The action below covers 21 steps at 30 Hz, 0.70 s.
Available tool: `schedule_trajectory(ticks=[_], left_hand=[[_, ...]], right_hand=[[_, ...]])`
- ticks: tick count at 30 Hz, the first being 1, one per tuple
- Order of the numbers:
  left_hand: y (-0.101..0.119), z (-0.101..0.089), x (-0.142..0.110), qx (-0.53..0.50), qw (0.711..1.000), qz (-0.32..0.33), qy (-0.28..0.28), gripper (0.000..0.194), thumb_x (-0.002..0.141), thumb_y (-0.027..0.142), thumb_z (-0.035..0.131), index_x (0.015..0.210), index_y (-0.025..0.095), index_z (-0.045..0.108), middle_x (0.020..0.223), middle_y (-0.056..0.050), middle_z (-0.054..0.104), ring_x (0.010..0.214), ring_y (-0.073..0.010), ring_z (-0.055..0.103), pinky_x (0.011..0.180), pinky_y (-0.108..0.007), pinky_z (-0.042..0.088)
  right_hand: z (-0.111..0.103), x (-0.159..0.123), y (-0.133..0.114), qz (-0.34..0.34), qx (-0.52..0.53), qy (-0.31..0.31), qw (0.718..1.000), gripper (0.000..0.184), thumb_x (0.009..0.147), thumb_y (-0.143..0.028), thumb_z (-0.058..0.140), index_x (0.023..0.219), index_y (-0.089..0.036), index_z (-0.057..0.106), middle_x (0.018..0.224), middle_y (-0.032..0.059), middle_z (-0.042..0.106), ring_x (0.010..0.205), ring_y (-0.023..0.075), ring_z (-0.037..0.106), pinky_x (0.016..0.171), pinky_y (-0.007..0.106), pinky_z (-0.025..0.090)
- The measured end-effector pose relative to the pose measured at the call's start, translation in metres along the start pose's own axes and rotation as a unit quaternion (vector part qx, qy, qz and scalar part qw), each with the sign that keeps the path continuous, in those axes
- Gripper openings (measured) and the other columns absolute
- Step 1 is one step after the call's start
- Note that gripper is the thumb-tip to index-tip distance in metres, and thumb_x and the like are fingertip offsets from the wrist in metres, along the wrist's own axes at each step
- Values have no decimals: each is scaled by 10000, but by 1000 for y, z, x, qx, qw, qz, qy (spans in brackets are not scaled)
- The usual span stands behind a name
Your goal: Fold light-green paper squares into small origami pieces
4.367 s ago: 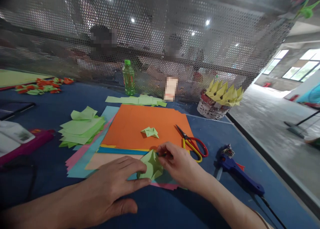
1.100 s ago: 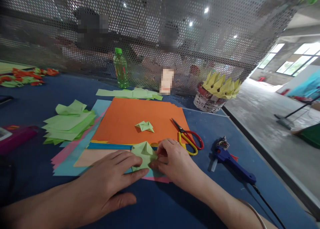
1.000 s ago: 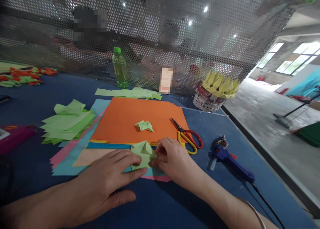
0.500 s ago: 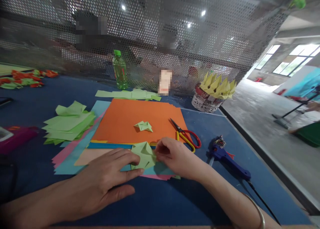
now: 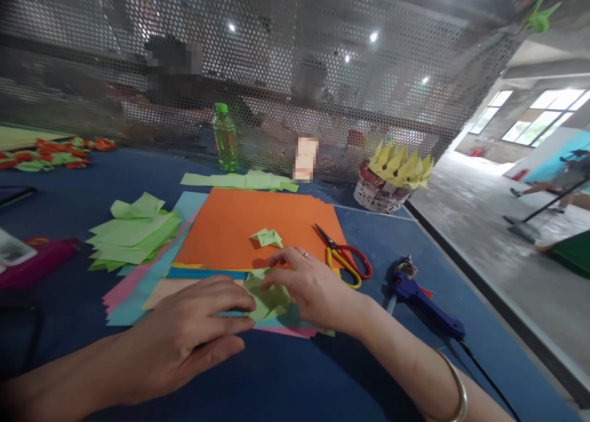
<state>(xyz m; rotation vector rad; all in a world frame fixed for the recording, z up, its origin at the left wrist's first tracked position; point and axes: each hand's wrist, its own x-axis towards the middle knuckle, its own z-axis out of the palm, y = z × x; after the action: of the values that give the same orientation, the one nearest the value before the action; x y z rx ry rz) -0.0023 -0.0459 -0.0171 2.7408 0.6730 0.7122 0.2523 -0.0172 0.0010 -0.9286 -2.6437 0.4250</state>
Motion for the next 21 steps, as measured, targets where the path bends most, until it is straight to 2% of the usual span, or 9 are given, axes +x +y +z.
schedule_trajectory(ticks=[5, 8, 11, 13, 16, 21], left_hand=[[0, -5, 2, -3, 1000, 12, 25, 283, 1027, 319, 469, 930, 211, 712, 969, -65, 721, 946, -218, 656, 924, -377, 489], [1, -8, 2, -10, 997, 29, 66, 239, 1005, 241, 482, 894, 196, 688, 988, -65, 733, 944, -208, 668, 908, -373, 485], [3, -9, -1, -1, 991, 63, 121, 164, 957, 163, 505, 940, 177, 668, 979, -77, 737, 943, -220, 676, 905, -391, 478], [6, -9, -3, 5, 989, 90, 121, 142, 945, 164, 516, 946, 172, 658, 914, -78, 738, 899, -225, 681, 902, -398, 481], [7, -7, -4, 13, 989, 107, 97, 152, 956, 185, 510, 979, 158, 657, 902, -85, 735, 877, -224, 682, 899, -389, 499], [6, -3, -3, 41, 995, 73, 60, 260, 998, 271, 467, 1146, 145, 639, 1056, -119, 726, 961, -251, 667, 936, -411, 500]], right_hand=[[-4, -2, 7, 13, 2, 27, 1000, 222, 916, -45, 556, 963, -224, 679, 1162, 68, 574, 1083, 203, 583, 935, 350, 493], [-4, -5, 9, 24, 21, 63, 997, 164, 942, -92, 571, 923, -223, 668, 1092, 58, 599, 1029, 189, 606, 899, 329, 498], [0, -9, 5, 23, 25, 115, 993, 137, 980, -152, 550, 914, -217, 651, 1008, 56, 634, 959, 189, 611, 861, 334, 489], [5, -11, 0, 14, 17, 132, 991, 148, 1000, -169, 519, 938, -215, 645, 974, 58, 652, 937, 195, 601, 849, 345, 475], [15, -14, -6, 0, 9, 105, 994, 158, 1000, -154, 503, 973, -215, 646, 974, 58, 662, 921, 196, 587, 834, 346, 460], [22, -17, -8, 2, 4, 43, 999, 179, 948, -100, 543, 1024, -220, 652, 990, 52, 661, 932, 205, 579, 847, 350, 451]])
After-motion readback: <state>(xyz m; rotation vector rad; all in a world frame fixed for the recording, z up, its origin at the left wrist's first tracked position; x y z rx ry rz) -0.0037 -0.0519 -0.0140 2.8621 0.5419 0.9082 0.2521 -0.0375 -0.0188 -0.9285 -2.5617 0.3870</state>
